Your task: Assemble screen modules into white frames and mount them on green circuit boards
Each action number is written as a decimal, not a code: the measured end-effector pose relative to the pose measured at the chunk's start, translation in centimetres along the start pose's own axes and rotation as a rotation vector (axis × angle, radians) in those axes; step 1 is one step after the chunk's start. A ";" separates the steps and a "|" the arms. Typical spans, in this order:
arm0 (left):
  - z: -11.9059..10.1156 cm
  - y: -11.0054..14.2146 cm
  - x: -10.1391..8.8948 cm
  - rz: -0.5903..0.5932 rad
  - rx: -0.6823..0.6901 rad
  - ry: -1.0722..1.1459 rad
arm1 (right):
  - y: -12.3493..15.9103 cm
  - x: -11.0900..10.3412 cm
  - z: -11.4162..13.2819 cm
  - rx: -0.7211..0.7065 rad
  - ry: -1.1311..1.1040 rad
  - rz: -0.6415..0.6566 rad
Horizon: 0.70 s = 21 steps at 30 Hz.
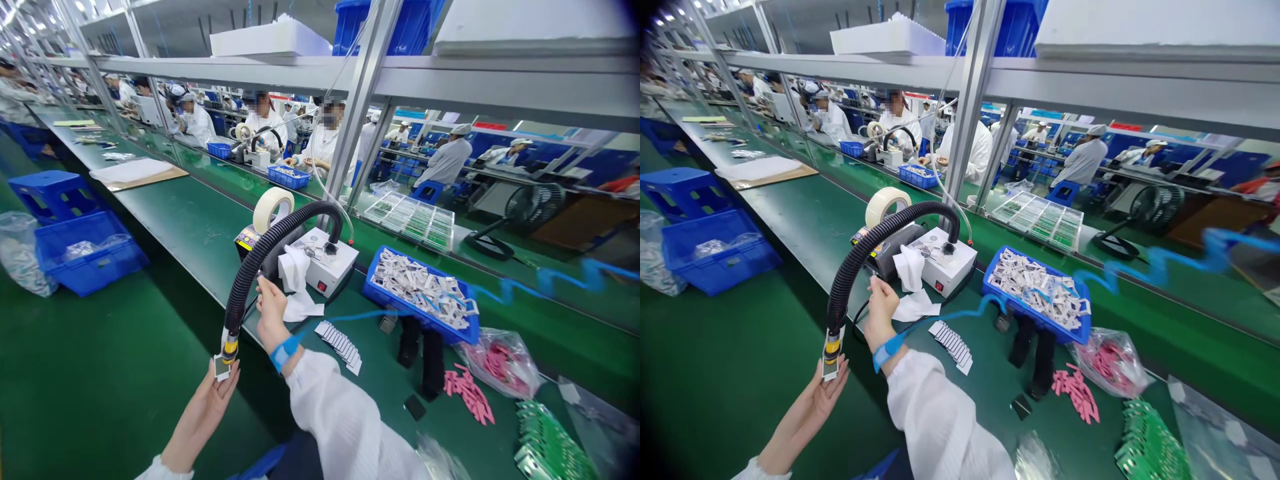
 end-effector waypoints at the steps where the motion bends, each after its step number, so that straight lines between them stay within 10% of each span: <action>1: 0.1 0.0 0.3 -0.001 -0.007 0.005 | 1.1 -1.1 0.2 0.018 -0.015 -0.004; 13: 4.0 3.5 3.5 -0.027 -0.091 -0.006 | 14.5 -14.8 4.1 0.095 -0.143 -0.090; 21: 10.1 14.9 10.5 0.167 -0.498 -0.105 | 18.5 -21.9 8.0 -0.489 0.145 -0.264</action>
Point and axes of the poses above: each hand's wrist, its own y-axis away from the middle knuckle, its own x-axis out of the palm, z = x × y, the point moved 2 cm from there along -y, towards the middle knuckle
